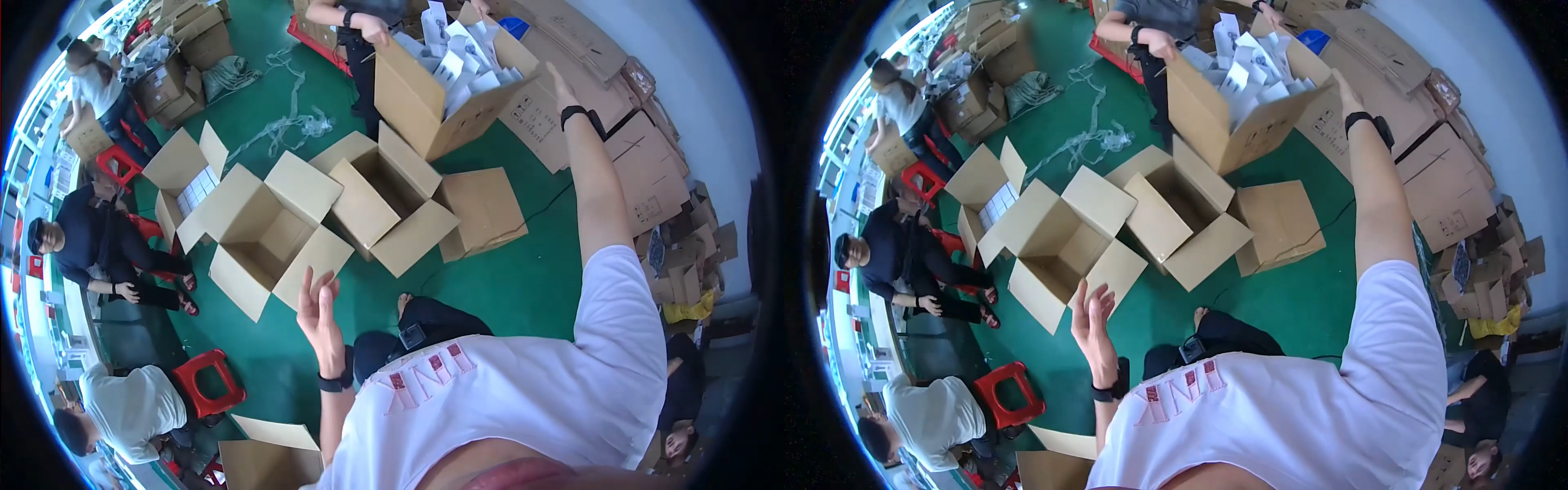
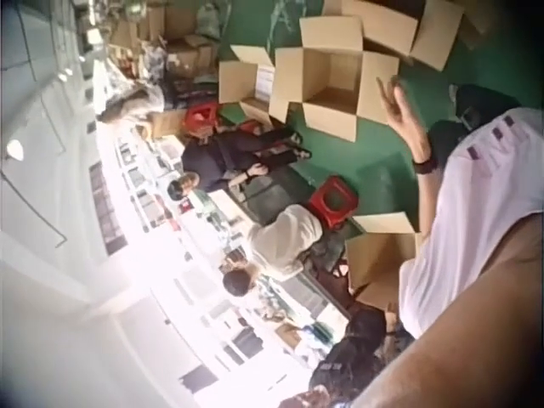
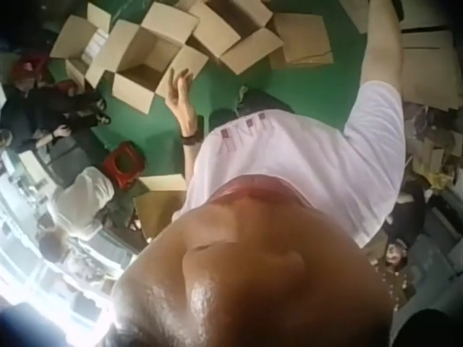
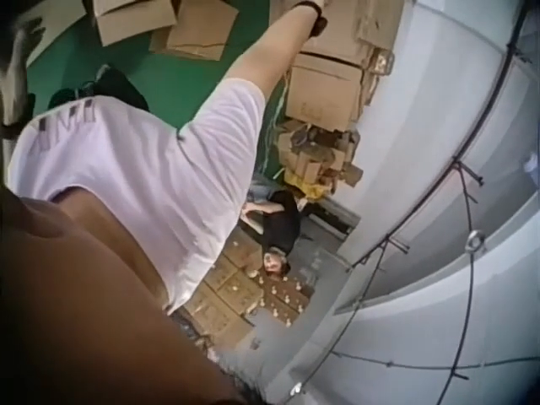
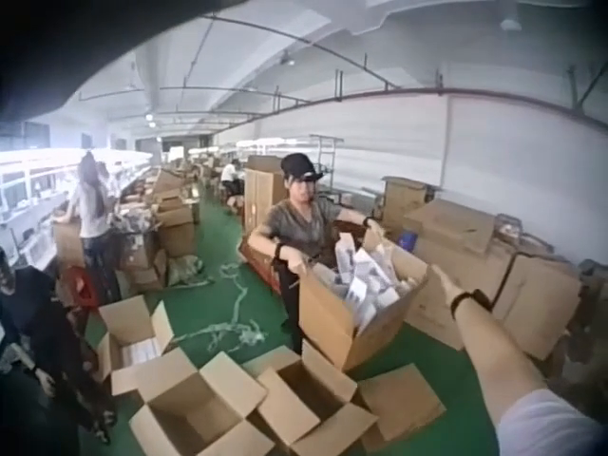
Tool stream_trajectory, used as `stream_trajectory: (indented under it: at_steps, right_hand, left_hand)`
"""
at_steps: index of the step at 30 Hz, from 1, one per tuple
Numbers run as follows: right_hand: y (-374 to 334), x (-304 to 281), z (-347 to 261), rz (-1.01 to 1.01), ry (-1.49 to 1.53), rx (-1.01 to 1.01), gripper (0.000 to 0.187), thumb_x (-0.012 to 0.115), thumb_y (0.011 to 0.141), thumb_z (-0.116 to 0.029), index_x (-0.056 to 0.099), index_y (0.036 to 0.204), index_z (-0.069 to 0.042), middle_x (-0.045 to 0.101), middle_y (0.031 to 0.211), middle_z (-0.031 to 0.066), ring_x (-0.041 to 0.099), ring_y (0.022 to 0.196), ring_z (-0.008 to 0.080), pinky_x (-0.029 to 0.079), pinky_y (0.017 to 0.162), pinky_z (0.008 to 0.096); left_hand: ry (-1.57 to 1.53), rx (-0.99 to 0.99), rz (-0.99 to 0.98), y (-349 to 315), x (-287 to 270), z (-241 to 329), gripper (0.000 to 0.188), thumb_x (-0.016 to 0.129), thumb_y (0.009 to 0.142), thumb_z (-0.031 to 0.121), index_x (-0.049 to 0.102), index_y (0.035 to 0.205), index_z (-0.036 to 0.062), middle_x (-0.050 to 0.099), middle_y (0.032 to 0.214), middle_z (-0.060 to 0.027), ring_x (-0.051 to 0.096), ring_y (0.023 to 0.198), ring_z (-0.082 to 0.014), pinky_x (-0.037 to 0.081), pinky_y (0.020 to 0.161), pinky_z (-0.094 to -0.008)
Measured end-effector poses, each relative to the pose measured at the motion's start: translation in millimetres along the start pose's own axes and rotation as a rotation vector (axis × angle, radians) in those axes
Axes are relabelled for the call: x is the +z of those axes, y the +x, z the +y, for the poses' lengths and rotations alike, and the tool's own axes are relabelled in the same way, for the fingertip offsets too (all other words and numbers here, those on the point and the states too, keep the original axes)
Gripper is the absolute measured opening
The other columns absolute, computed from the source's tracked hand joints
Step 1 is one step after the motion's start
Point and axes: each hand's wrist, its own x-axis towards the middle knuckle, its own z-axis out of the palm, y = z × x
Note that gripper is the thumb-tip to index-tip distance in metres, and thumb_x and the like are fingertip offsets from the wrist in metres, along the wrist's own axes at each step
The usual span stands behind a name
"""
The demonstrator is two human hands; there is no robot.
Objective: Packaging handheld fans into individual white boxes along with manuals.
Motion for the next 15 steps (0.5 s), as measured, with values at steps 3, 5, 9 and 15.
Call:
stream_trajectory:
  at_steps: [3,5,9,15]
  right_hand:
    - [21,-25,0,-0.697,0.45,-0.033,0.092,0.069,0.07,-0.059,0.042,0.135,0.0,0.039,0.141,0.0197,0.035,0.132,0.0311,0.031,0.105,0.0398]
    - [36,-29,13,-1.163,0.751,-0.044,0.089,0.07,0.071,-0.057,0.046,0.132,0.003,0.045,0.137,0.0198,0.04,0.13,0.0305,0.033,0.104,0.0367]
    - [47,-32,8,-1.638,1.08,-0.074,0.082,0.07,0.072,-0.054,0.053,0.126,0.006,0.054,0.128,0.0194,0.05,0.121,0.0298,0.038,0.101,0.0352]
    - [-16,22,1,-1.921,1.312,-0.017,0.075,0.074,0.072,-0.049,0.055,0.123,0.004,0.061,0.118,0.0153,0.057,0.109,0.0269,0.044,0.092,0.0367]
  left_hand:
    - [0.079,-0.071,-0.153,51,24,13,0.066,0.05,0.096,0.038,0.027,0.144,-0.0022,0.056,0.124,-0.0203,0.059,0.108,-0.0245,0.046,0.094,-0.0343]
    - [0.021,-0.183,-0.221,95,46,22,0.072,0.05,0.095,0.045,0.025,0.145,-0.0011,0.052,0.13,-0.0206,0.056,0.113,-0.0247,0.044,0.095,-0.0363]
    - [0.217,-0.099,-0.35,196,144,34,0.097,0.061,0.082,0.057,0.026,0.139,-0.0135,0.049,0.131,-0.0245,0.05,0.12,-0.0315,0.039,0.1,-0.0382]
    - [0.405,-0.32,-0.42,269,269,0,0.08,0.069,0.076,0.045,0.043,0.13,-0.008,0.058,0.119,-0.0271,0.056,0.111,-0.0345,0.046,0.089,-0.0379]
